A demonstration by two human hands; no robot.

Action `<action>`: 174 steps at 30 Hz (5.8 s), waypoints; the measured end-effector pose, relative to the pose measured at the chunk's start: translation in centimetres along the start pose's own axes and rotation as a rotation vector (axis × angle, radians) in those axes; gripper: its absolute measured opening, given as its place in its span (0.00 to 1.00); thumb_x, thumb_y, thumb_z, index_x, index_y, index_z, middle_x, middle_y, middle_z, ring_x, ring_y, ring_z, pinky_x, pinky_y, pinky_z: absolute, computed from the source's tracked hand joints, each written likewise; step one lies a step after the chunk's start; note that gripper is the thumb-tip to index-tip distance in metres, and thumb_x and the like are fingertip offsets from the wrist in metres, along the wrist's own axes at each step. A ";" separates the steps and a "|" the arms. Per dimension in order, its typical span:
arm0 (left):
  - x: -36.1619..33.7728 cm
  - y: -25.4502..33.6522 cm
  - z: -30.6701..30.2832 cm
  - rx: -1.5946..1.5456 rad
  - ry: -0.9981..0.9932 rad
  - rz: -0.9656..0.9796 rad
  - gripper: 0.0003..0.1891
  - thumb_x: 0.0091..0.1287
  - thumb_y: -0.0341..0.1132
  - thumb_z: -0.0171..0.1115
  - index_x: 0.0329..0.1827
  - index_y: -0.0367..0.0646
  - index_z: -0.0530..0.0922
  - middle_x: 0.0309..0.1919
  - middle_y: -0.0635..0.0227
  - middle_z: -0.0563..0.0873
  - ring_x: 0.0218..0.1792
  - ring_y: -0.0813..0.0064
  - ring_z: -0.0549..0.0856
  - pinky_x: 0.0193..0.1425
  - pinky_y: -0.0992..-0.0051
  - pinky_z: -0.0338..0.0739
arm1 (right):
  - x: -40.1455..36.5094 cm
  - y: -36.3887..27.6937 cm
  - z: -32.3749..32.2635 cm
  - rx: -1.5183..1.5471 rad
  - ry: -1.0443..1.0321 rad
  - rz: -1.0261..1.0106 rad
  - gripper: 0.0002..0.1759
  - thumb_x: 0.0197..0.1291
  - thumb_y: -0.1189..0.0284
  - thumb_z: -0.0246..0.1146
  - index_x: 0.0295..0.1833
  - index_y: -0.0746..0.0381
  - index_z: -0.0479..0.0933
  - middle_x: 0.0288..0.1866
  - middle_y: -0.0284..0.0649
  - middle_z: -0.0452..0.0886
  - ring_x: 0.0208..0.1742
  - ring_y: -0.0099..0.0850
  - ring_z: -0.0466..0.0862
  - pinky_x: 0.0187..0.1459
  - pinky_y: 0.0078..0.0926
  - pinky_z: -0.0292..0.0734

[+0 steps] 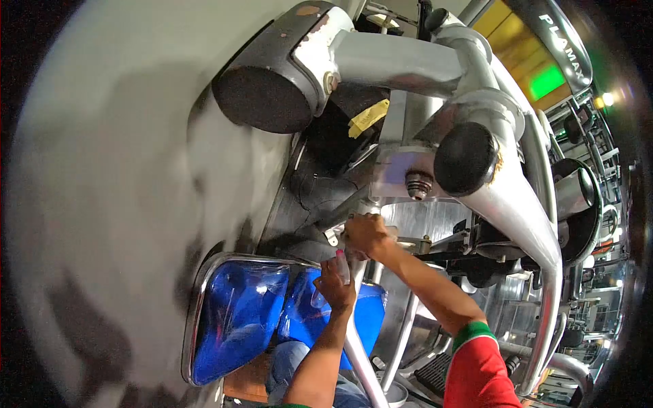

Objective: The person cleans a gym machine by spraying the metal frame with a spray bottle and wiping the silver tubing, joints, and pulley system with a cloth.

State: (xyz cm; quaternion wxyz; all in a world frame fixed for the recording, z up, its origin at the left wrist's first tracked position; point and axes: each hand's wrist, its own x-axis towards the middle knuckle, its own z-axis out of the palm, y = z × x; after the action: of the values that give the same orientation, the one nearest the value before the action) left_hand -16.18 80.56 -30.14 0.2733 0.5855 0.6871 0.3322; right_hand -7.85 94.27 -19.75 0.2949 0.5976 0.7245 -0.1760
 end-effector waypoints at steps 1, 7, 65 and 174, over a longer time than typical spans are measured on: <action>-0.1 0.2 -0.1 -0.019 0.044 0.056 0.28 0.63 0.44 0.63 0.65 0.45 0.70 0.61 0.51 0.75 0.59 0.51 0.76 0.52 0.54 0.67 | -0.9 0.4 0.3 -0.025 0.150 0.022 0.13 0.57 0.62 0.62 0.43 0.56 0.84 0.46 0.45 0.85 0.49 0.40 0.86 0.47 0.41 0.79; 0.2 0.8 -0.9 0.038 -0.090 -0.005 0.26 0.62 0.44 0.63 0.62 0.45 0.71 0.57 0.54 0.75 0.56 0.53 0.77 0.51 0.52 0.67 | 2.2 0.0 1.0 -0.093 0.228 0.102 0.12 0.58 0.64 0.61 0.43 0.58 0.83 0.45 0.43 0.85 0.44 0.39 0.86 0.43 0.39 0.78; 11.4 14.0 -13.0 -0.420 -0.113 0.792 0.07 0.61 0.32 0.64 0.29 0.37 0.78 0.21 0.66 0.76 0.22 0.73 0.74 0.27 0.73 0.67 | -12.7 -4.9 7.0 2.271 1.341 0.030 0.21 0.67 0.70 0.60 0.63 0.58 0.64 0.56 0.40 0.68 0.59 0.30 0.69 0.62 0.27 0.63; 15.3 14.2 -18.1 -0.495 -0.112 0.926 0.10 0.60 0.37 0.61 0.29 0.38 0.78 0.23 0.63 0.81 0.23 0.70 0.82 0.28 0.73 0.74 | -9.6 -1.0 -2.9 1.723 2.079 0.113 0.15 0.66 0.69 0.61 0.54 0.63 0.70 0.43 0.33 0.73 0.43 0.22 0.72 0.50 0.20 0.67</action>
State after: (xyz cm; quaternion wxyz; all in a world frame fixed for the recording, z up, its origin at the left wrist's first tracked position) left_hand -23.71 94.46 -7.54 0.2643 0.7624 0.2417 0.5389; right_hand -8.40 88.49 -11.48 -0.8445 0.4752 0.2453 -0.0283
